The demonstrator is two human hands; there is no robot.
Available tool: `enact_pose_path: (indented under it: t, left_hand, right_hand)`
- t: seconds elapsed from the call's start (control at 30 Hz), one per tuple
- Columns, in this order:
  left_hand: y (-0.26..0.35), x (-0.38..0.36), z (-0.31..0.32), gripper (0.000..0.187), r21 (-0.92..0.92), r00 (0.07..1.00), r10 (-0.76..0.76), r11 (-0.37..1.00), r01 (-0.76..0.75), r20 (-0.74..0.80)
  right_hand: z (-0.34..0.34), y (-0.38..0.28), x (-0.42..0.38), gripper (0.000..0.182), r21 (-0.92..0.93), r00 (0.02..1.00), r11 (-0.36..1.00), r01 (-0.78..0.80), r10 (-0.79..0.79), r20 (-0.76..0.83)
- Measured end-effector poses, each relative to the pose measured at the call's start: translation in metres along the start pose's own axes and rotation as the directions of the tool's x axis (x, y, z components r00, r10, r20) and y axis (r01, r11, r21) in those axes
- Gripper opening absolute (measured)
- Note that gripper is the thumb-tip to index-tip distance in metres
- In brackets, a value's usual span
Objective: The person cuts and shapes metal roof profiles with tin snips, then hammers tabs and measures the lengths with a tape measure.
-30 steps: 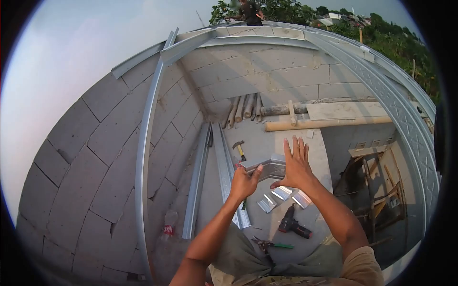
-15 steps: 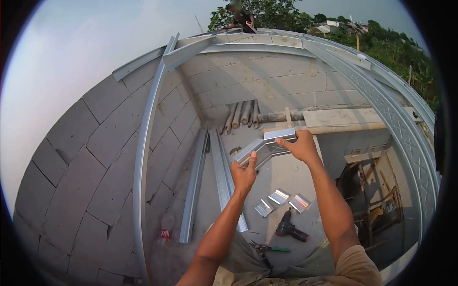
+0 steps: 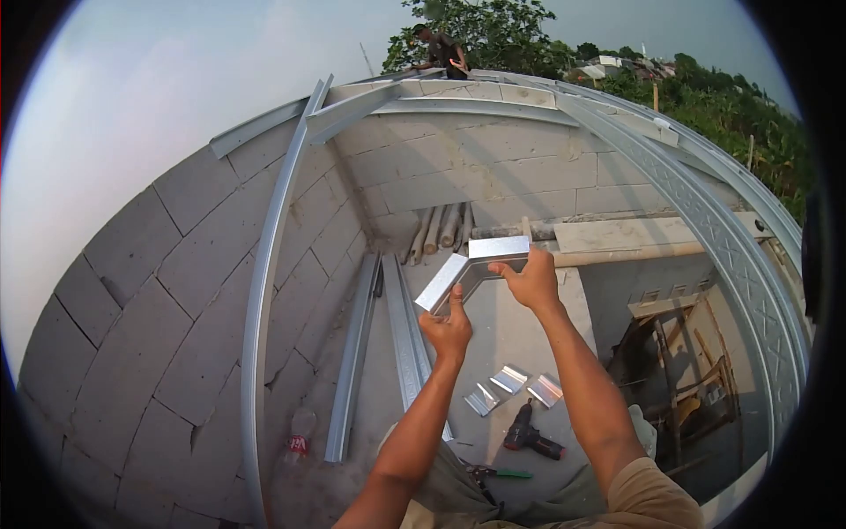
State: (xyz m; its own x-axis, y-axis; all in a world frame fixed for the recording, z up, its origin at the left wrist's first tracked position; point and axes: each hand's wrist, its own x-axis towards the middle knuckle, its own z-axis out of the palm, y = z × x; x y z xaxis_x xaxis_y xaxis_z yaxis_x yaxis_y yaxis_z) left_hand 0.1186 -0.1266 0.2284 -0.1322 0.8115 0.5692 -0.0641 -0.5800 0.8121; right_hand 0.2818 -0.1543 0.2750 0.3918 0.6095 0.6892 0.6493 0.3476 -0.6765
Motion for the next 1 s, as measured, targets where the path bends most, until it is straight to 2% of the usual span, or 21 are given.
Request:
enact_pose_path:
  t: [0.1,0.2,0.23,0.3,0.37,0.43,0.47,0.5,0.53,0.57,0.6,0.63,0.67,0.7,0.73,0.77,0.8,0.83,0.87,0.97,1.0]
  left_hand:
    - [0.000,0.000,0.001,0.029,-0.028,0.995,0.066,0.997,-0.068,-0.079]
    - [-0.002,-0.008,0.010,0.028,-0.045,0.985,0.050,0.997,-0.058,-0.164]
    - [-0.004,-0.010,0.016,0.026,0.038,0.968,0.113,0.993,-0.107,-0.226]
    - [-0.003,-0.011,0.019,0.025,0.126,0.948,0.176,0.981,-0.147,-0.265]
    - [0.014,-0.013,0.016,0.023,0.025,0.943,0.270,0.962,-0.270,-0.197]
    - [0.046,-0.019,0.000,0.021,-0.070,0.960,0.261,0.961,-0.268,-0.104]
    - [0.059,-0.027,-0.012,0.023,0.016,0.908,0.396,0.916,-0.401,0.135]
    - [0.062,-0.033,-0.024,0.026,0.062,0.795,0.482,0.840,-0.539,0.369]
    - [0.055,-0.036,-0.036,0.033,0.088,0.672,0.535,0.746,-0.660,0.513]
    - [0.049,-0.037,-0.052,0.033,0.081,0.672,0.528,0.752,-0.654,0.520]
    - [0.044,-0.035,-0.067,0.040,0.045,0.535,0.615,0.631,-0.774,0.580]
    - [0.041,-0.034,-0.079,0.047,-0.005,0.378,0.678,0.491,-0.871,0.631]
    - [0.040,-0.033,-0.091,0.047,-0.018,0.370,0.677,0.492,-0.870,0.636]
    - [0.039,-0.030,-0.101,0.060,-0.063,0.686,0.446,0.860,-0.506,0.574]
    - [0.041,-0.030,-0.107,0.074,-0.129,0.844,0.070,0.992,-0.002,0.531]
    - [0.043,-0.027,-0.106,0.074,-0.123,0.843,0.056,0.992,0.012,0.535]
    - [0.050,-0.020,-0.098,0.092,-0.347,0.758,0.055,0.909,0.232,0.650]
    - [0.054,-0.013,-0.094,0.110,-0.508,0.665,0.104,0.734,0.451,0.740]
    - [0.052,-0.007,-0.098,0.133,-0.357,0.553,0.055,0.815,0.456,0.831]
    - [0.057,-0.026,-0.081,0.132,-0.357,0.507,0.052,0.771,0.527,0.860]
    - [0.057,-0.035,-0.071,0.128,-0.365,0.500,0.007,0.692,0.622,0.866]
  right_hand:
    - [0.013,-0.010,-0.008,0.033,0.066,0.993,0.996,0.061,-0.054,-0.104]
    - [0.019,-0.033,-0.020,0.026,-0.010,0.971,0.999,0.034,-0.035,-0.237]
    - [0.027,-0.039,-0.025,0.026,-0.012,0.970,0.999,0.030,-0.032,-0.239]
    - [0.042,-0.049,-0.040,0.024,0.036,0.859,0.999,0.034,-0.011,-0.512]
    - [0.045,-0.041,-0.050,0.023,0.095,0.836,0.995,0.010,0.044,-0.547]
    - [0.026,-0.031,-0.050,0.023,0.347,0.908,0.933,0.095,0.061,-0.414]
    - [0.001,-0.033,-0.046,0.021,0.381,0.963,0.924,0.039,0.067,-0.261]
    - [-0.022,-0.035,-0.039,0.021,0.373,0.960,0.927,0.029,0.078,-0.269]
    - [-0.045,-0.039,-0.029,0.020,0.445,0.987,0.891,0.090,-0.018,-0.162]
    - [-0.064,-0.043,-0.022,0.020,0.522,0.991,0.842,0.135,-0.122,-0.060]
    - [-0.080,-0.049,-0.014,0.020,0.516,0.992,0.847,0.129,-0.114,-0.061]
    - [-0.095,-0.054,-0.007,0.021,0.425,0.968,0.871,0.246,-0.246,-0.057]
    - [-0.107,-0.059,-0.003,0.023,0.330,0.928,0.871,0.364,-0.371,-0.044]
    - [-0.114,-0.065,-0.002,0.023,0.323,0.931,0.876,0.358,-0.359,-0.057]
    - [-0.116,-0.074,-0.002,0.024,0.270,0.868,0.834,0.482,-0.497,-0.014]
    - [-0.114,-0.079,-0.004,0.025,0.228,0.783,0.770,0.596,-0.620,0.046]
    - [-0.103,-0.077,-0.010,0.024,0.269,0.769,0.761,0.591,-0.632,0.096]
    - [-0.095,-0.078,-0.019,0.024,0.275,0.772,0.764,0.584,-0.628,0.104]
    - [-0.087,-0.079,-0.027,0.024,0.288,0.751,0.747,0.599,-0.649,0.119]
    - [-0.081,-0.081,-0.046,0.024,0.310,0.744,0.742,0.595,-0.654,0.138]
    - [-0.085,-0.079,-0.050,0.025,0.353,0.815,0.802,0.481,-0.558,0.158]
